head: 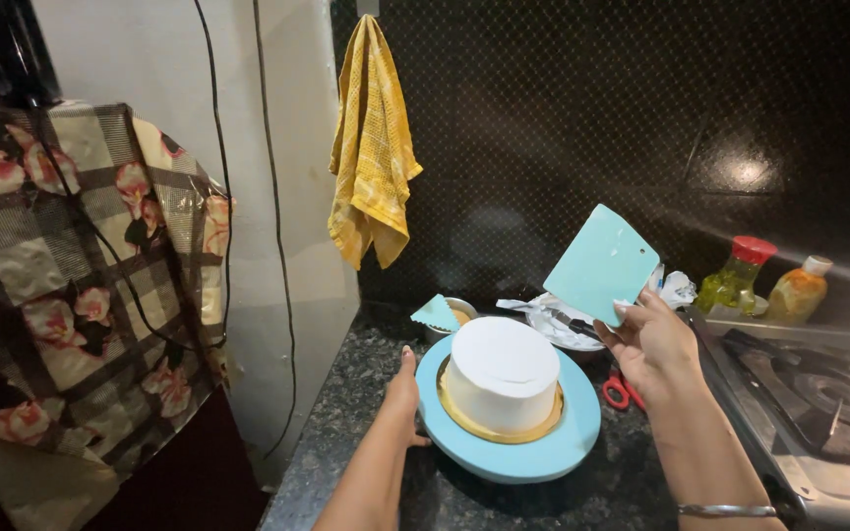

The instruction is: The person is applying white icing to a small cake on a rotating stand and smoothing the sides with a blue scraper tool.

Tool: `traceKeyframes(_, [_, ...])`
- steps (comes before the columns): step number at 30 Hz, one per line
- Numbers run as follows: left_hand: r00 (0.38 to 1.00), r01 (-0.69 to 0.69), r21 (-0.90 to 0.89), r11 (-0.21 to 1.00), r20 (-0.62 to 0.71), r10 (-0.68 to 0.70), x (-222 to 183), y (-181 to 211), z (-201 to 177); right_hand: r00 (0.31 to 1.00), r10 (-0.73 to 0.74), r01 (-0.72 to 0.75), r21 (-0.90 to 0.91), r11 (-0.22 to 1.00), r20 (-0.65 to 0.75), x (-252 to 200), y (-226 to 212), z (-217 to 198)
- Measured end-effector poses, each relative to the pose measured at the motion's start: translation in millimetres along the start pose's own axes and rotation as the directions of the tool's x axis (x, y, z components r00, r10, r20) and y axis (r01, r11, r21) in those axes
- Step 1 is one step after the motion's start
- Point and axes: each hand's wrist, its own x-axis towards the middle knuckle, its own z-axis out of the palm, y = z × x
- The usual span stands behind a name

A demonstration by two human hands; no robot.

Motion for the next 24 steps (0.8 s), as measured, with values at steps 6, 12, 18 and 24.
traceKeyframes(6, [0.999, 0.014, -0.021, 1.000, -0.035, -0.015, -5.8, 7.5, 8.3, 0.999, 0.028, -0.029, -0.020, 0.999, -0.018, 2.5, 4.2, -1.7])
traceKeyframes(12, [0.999, 0.029, -0.098, 0.995, -0.039, -0.032, 2.0, 9.2, 9.4, 0.998, 0.039, -0.040, -0.009, 0.999, -0.044, 3.3, 5.8, -2.7])
traceKeyframes(18, [0.952, -0.306, -0.112, 0.945, -0.008, 0.307, 161.0, -44.9, 1.6, 0.999, 0.038, -0.038, -0.013, 0.999, -0.033, 6.5, 9.9, -5.4])
traceKeyframes(24, [0.985, 0.150, 0.162, 0.975, -0.103, -0.135, 20.7, -20.6, -2.6, 0.998, 0.046, -0.047, -0.014, 0.999, -0.045, 11.0, 16.6, -7.4])
